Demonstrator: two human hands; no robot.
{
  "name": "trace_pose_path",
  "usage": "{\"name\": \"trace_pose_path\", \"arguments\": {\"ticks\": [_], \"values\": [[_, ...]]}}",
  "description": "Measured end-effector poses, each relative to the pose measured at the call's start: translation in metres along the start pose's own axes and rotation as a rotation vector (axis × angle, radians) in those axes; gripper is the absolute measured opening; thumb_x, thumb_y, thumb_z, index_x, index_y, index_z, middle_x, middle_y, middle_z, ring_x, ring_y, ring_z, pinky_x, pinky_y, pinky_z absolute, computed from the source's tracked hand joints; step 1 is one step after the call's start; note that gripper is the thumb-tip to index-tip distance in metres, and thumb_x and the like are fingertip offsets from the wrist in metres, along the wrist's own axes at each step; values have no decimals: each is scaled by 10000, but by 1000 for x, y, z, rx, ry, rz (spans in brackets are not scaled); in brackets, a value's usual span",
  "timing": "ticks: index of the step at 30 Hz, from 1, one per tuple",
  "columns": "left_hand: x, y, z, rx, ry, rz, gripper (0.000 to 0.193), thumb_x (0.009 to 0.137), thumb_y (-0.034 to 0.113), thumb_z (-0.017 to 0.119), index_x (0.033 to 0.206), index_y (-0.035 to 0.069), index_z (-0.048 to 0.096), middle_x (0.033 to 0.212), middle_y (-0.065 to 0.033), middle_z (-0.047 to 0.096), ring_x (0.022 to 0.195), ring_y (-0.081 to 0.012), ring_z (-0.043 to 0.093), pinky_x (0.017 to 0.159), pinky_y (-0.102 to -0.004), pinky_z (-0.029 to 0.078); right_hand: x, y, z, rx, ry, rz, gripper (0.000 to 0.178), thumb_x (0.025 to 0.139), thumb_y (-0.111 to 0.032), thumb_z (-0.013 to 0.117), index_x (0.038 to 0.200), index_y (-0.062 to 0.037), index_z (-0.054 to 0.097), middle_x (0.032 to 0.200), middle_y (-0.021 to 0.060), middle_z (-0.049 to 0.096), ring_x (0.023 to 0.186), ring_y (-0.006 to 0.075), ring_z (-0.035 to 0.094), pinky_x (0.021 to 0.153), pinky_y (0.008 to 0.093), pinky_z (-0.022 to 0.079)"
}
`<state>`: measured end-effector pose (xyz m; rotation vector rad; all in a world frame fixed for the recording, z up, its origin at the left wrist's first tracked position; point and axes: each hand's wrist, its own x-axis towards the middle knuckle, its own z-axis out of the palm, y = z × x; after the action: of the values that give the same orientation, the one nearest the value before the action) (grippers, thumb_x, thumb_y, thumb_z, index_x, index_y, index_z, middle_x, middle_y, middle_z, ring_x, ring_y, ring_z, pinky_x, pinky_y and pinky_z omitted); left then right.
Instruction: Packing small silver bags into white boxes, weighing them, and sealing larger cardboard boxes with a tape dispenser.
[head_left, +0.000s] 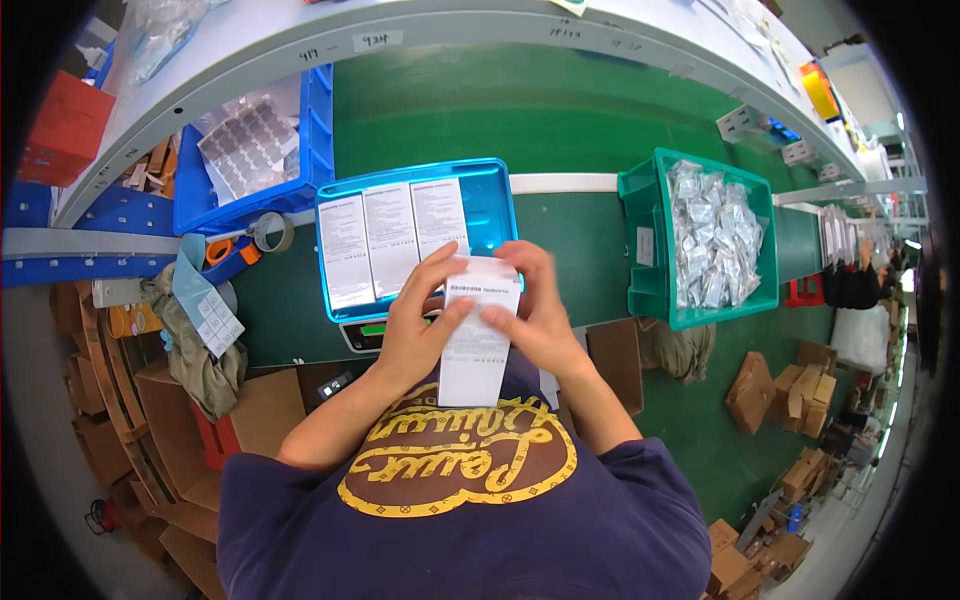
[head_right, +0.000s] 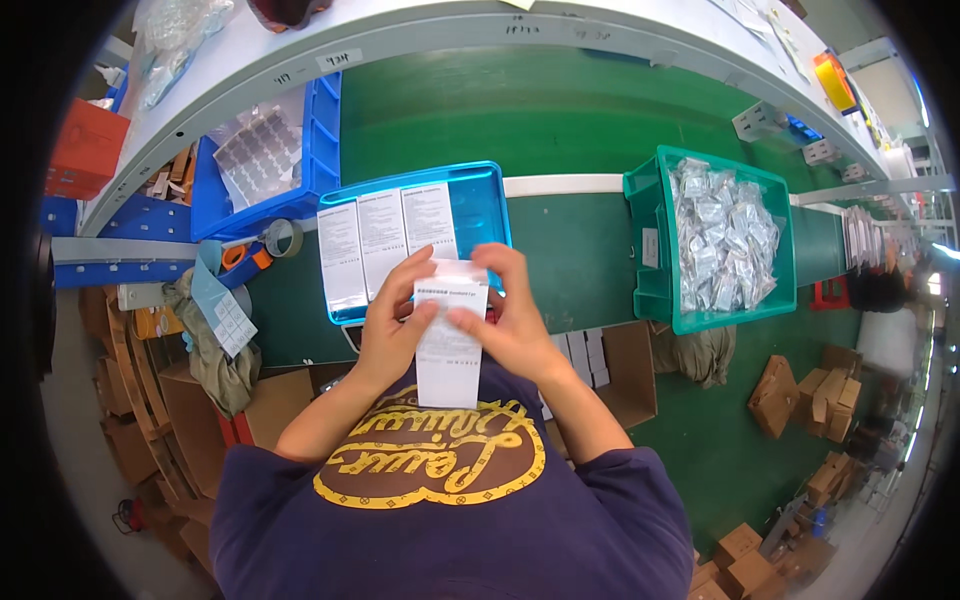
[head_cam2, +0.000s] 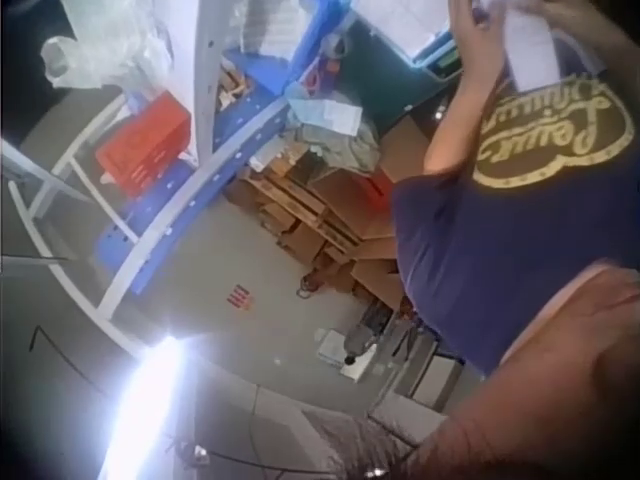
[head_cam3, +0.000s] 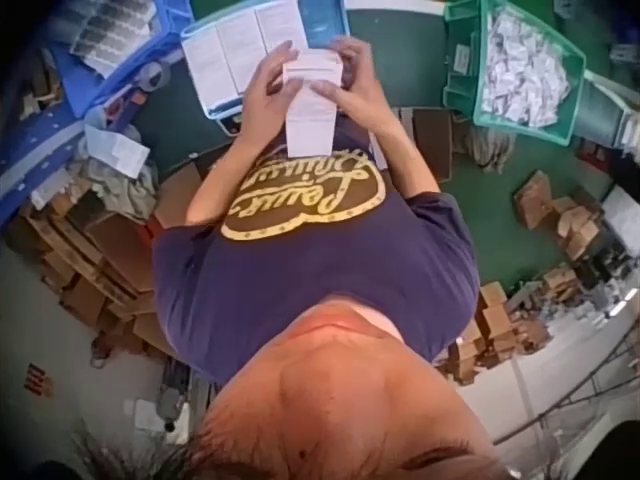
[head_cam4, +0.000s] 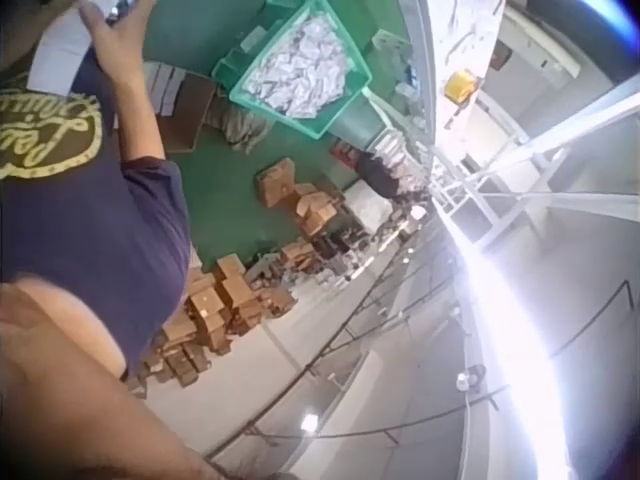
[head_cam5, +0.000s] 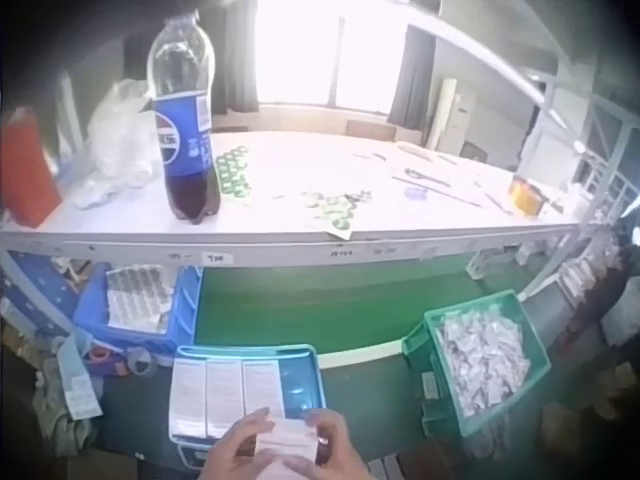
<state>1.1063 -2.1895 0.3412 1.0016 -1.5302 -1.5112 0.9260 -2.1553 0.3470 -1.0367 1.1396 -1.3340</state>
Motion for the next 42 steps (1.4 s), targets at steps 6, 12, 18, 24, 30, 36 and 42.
{"name": "trace_pose_path", "arguments": {"ticks": [6, 12, 18, 24, 30, 36, 42], "values": [[24, -58, -63, 1145, -10, 243, 647, 901, 401, 641, 1462, 142, 448, 1552, -177, 334, 1446, -413, 257, 1172, -581, 152, 119, 59, -62, -99, 116, -4, 310, 984, -206, 582, 1257, -61, 550, 1223, 90, 612, 1087, 175, 593, 935, 301, 474], [33, -68, -68, 1299, -79, 275, 713, 872, 418, 656, 1469, 100, 428, 1572, -202, 286, 1461, -433, 208, 1164, -595, 133, 150, 129, -41, -402, 359, -36, 324, 963, -289, 611, 1212, -84, 644, 1044, 142, 703, 938, 204, 674, 798, 317, 512], [34, -66, -76, 1275, -86, 216, 692, 842, 317, 710, 1444, 91, 453, 1558, -199, 320, 1461, -420, 225, 1171, -579, 131, 135, 58, -91, -333, 840, -302, 125, 912, -50, 597, 1013, -35, 668, 933, 76, 706, 868, 157, 674, 786, 287, 524], [85, -4, -24, 865, 20, 535, 321, 844, 80, 675, 1146, 20, 581, 1321, -205, 532, 1303, -406, 468, 1126, -520, 291, 54, 50, -391, -1463, 972, 177, 373, 864, -247, 680, 1221, -153, 625, 999, 147, 706, 962, 293, 673, 890, 402, 515], [195, 109, 47, 809, 44, 1260, 202, 931, 41, 572, 1122, -22, 554, 1216, -237, 567, 1159, -433, 564, 1023, -556, 442, 36, 34, -458, -1122, 535, 415, 433, 874, -309, 691, 1255, -123, 604, 1079, 194, 641, 1025, 337, 631, 879, 411, 497], [290, 187, 139, 1414, -232, 1236, 426, 944, 209, 627, 1321, 43, 519, 1382, -221, 511, 1264, -438, 507, 1060, -593, 398, 57, -27, -496, -444, 870, -32, 291, 936, -215, 616, 1169, -44, 590, 1006, 77, 642, 895, 207, 643, 794, 340, 498], [319, 172, 165, 1825, -58, 1317, 592, 896, 242, 671, 1437, 138, 455, 1485, -190, 438, 1389, -437, 372, 1092, -582, 343, 222, -18, -580, -669, 973, -107, 361, 886, -292, 673, 1144, -59, 575, 1044, 72, 658, 918, 198, 666, 784, 349, 519]]}}
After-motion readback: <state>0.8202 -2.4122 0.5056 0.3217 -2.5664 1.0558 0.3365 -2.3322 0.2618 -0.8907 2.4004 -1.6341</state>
